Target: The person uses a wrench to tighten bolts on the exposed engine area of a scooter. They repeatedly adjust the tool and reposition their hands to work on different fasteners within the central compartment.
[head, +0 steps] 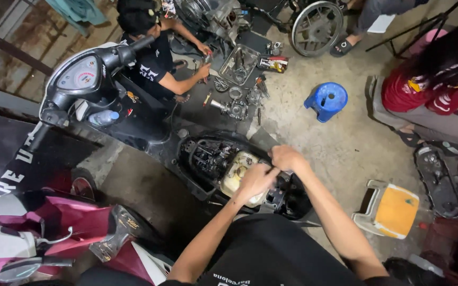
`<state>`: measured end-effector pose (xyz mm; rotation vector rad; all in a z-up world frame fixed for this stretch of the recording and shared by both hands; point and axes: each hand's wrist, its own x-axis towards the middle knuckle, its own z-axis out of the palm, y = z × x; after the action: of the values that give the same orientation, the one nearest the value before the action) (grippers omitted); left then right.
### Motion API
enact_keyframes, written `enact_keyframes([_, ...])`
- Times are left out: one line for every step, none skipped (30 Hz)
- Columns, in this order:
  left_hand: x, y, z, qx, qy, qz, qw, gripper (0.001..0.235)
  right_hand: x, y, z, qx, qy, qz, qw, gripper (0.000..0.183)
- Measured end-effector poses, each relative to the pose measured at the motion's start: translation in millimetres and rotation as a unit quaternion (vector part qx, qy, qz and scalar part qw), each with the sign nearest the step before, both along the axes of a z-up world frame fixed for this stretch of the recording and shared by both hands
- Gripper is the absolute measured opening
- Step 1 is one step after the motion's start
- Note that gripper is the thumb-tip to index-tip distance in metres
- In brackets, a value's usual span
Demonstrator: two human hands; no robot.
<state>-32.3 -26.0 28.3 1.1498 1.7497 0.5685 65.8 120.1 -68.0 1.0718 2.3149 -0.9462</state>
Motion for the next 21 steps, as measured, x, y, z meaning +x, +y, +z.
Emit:
enact_keyframes([-7.4,-1.1,-9.4,-0.003,0.130,-0.012,0.991,0.052,-1.5,2.4,-24.0,0.014,-0.040,0.051,0.998,0.037])
enact_keyframes([-13.5,-3.0,1.8,-0.005,0.130,-0.011,0.991,0.052,-5.0,3.6,-15.2,0.013,-0.039,0.052,0.998,0.037])
enact_keyframes([-20.4,-5.6,13.0,0.095,0.190,0.003,0.977,0.043,-9.4,4.1,-6.5,0.030,-0.062,0.096,0.993,0.041])
enact_keyframes([-30.2,-8.9,24.0,0.192,0.248,0.019,0.949,0.048,-17.3,4.5,2.2,0.048,-0.084,0.142,0.985,0.046])
enact_keyframes([-35.3,-8.5,6.4,0.191,0.249,0.022,0.949,0.048,-22.4,5.6,14.2,0.048,-0.083,0.145,0.985,0.046])
enact_keyframes([-39.4,-7.2,-10.0,0.166,0.262,-0.044,0.950,0.044,-27.3,8.2,27.3,0.043,-0.081,0.169,0.981,0.041])
enact_keyframes([-43.6,-6.1,-26.4,0.138,0.273,-0.109,0.946,0.042,-32.1,10.7,40.5,0.039,-0.079,0.193,0.977,0.038])
enact_keyframes([-39.8,-10.7,-22.3,0.138,0.274,-0.105,0.946,0.042,-31.9,8.5,57.6,0.041,-0.078,0.197,0.976,0.038])
enact_keyframes([-35.8,-15.1,-18.2,0.081,0.243,-0.107,0.961,0.047,-31.4,6.5,74.6,0.030,-0.077,0.180,0.980,0.038])
enact_keyframes([-29.1,-16.8,-13.5,0.026,0.210,-0.112,0.971,0.052,-27.1,6.2,92.8,0.020,-0.076,0.159,0.984,0.039])
enact_keyframes([-20.9,-15.6,-15.5,0.028,0.211,-0.111,0.971,0.052,-17.7,6.5,100.3,0.023,-0.076,0.160,0.984,0.039])
enact_keyframes([-15.1,-17.6,-18.1,0.029,0.122,-0.068,0.990,0.051,-10.6,3.7,106.0,0.065,-0.017,0.120,0.990,0.045])
enact_keyframes([-9.4,-19.5,-21.0,0.030,0.033,-0.024,0.999,0.055,-3.6,1.1,111.6,0.107,0.041,0.079,0.990,0.063])
enact_keyframes([-4.5,-14.5,-34.2,0.030,0.034,-0.023,0.999,0.055,-8.4,-10.5,145.1,0.108,0.042,0.081,0.990,0.063])
enact_keyframes([0.5,-9.4,-47.5,0.057,-0.011,0.001,0.998,0.056,-12.8,-22.1,178.4,0.075,0.079,-0.094,0.990,0.073])
enact_keyframes([7.2,-4.5,-61.4,0.084,-0.058,0.025,0.994,0.059,-16.0,-34.0,211.5,0.039,0.111,-0.266,0.957,0.085])
enact_keyframes([17.0,-1.8,-82.2,0.084,-0.059,0.027,0.994,0.059,-10.8,-34.0,195.4,0.040,0.110,-0.264,0.957,0.085])
enact_keyframes([27.4,1.5,-102.8,0.095,-0.093,0.047,0.990,0.057,-4.3,-34.0,179.5,0.017,0.051,-0.245,0.968,0.090])
enact_keyframes([38.6,5.0,-123.4,0.107,-0.126,0.068,0.984,0.057,2.9,-33.7,163.6,-0.005,-0.009,-0.226,0.974,0.105])
enact_keyframes([42.4,5.2,-116.7,0.104,-0.128,0.065,0.984,0.057,2.4,-29.6,132.1,-0.007,-0.011,-0.229,0.973,0.105])
enact_keyframes([46.4,5.5,-110.0,0.071,-0.190,0.062,0.977,0.050,2.3,-25.6,100.5,-0.002,-0.006,-0.167,0.986,0.076])
